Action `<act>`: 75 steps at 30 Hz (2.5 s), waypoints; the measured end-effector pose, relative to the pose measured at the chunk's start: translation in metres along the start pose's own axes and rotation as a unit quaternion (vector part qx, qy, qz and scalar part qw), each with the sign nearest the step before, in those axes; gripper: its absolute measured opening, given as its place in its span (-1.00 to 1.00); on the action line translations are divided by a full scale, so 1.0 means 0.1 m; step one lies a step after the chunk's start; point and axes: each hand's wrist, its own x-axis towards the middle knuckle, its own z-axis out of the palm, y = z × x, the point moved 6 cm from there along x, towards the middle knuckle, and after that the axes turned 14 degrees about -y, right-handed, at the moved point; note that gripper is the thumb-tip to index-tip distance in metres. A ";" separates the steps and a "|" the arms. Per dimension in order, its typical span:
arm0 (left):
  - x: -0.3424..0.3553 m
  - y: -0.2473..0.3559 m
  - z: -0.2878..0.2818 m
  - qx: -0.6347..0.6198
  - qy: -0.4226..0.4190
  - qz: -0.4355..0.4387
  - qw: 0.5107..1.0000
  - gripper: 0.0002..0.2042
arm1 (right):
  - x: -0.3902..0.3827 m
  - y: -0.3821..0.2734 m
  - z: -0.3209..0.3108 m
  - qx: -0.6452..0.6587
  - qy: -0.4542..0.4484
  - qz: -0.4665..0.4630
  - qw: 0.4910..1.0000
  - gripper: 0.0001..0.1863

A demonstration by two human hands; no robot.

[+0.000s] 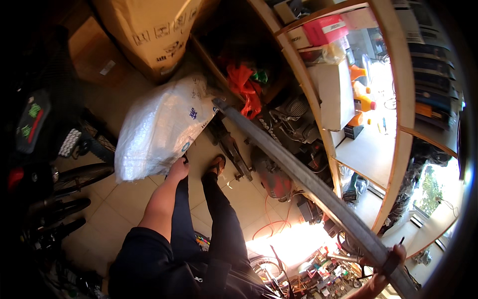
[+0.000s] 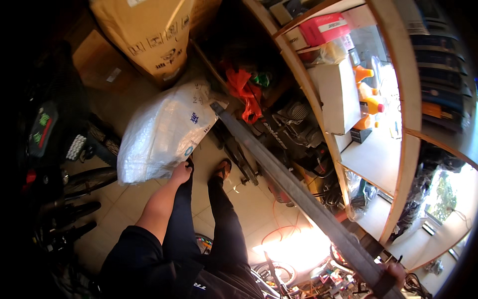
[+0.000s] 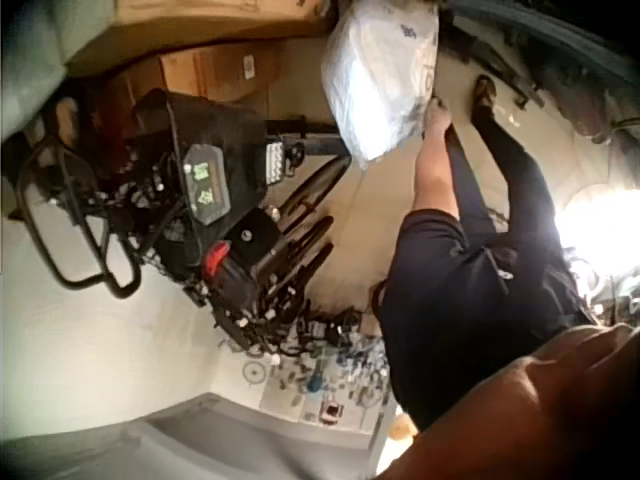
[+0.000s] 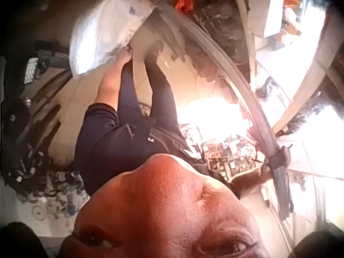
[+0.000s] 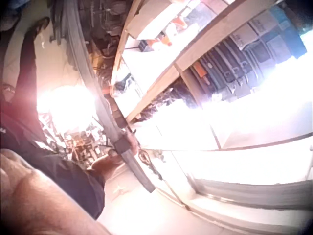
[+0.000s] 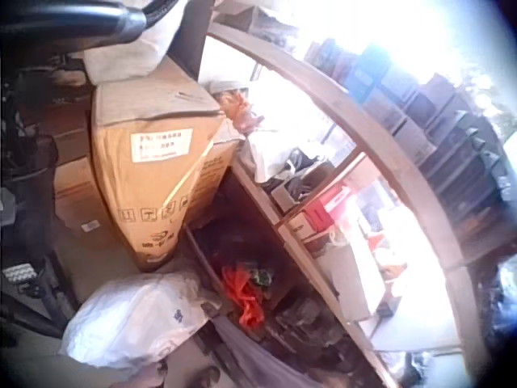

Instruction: The person retrieves a metal tool from a cluttered indoor shop and carries it outside to a light green scooter. They use the tool to repeatedly strike and pry at the scooter's undercarriage near the rear wheel while another person sits nearby.

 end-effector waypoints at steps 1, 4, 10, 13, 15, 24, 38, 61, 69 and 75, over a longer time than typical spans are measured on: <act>-0.19 -0.07 -0.04 0.011 0.014 -0.006 1.000 -0.54 | 0.12 -0.20 0.08 0.004 0.013 -0.010 1.000 -0.38; -0.67 0.04 -0.13 0.047 0.039 -0.007 0.998 -0.58 | 0.66 -0.81 0.69 0.044 -0.070 -0.013 0.996 -0.35; -1.45 -0.04 -0.01 0.028 0.087 0.015 0.996 -0.62 | 2.14 -1.79 2.24 0.202 -0.328 -0.105 0.917 -0.28; -1.56 -0.01 0.34 0.146 0.075 0.048 0.985 -0.65 | 2.64 -1.85 2.75 0.195 -0.393 -0.112 0.892 -0.35; -1.63 -0.06 0.35 0.175 0.083 0.071 0.978 -0.68 | 3.00 -1.92 3.14 0.129 -0.407 -0.116 0.897 -0.34; -1.69 0.01 0.24 0.151 0.101 0.063 0.981 -0.71 | 4.07 -0.92 4.88 0.185 -0.459 -0.127 0.860 -0.20; -1.73 0.20 0.18 0.194 0.142 0.130 0.962 -0.78 | 3.85 0.07 4.35 0.075 -0.177 -0.048 0.980 -0.31; -1.15 0.76 0.26 0.230 -0.018 0.137 0.963 -0.67 | 0.75 1.61 6.08 0.026 -0.391 0.175 0.903 -0.57; -0.50 0.75 0.38 0.244 -0.058 0.156 0.955 -0.62 | -1.31 2.31 6.41 -0.013 -0.472 0.323 0.820 -0.51; 0.04 1.45 0.71 0.421 -0.023 0.251 0.871 -0.49 | -2.91 1.91 6.03 -0.011 -0.420 0.337 0.842 -0.60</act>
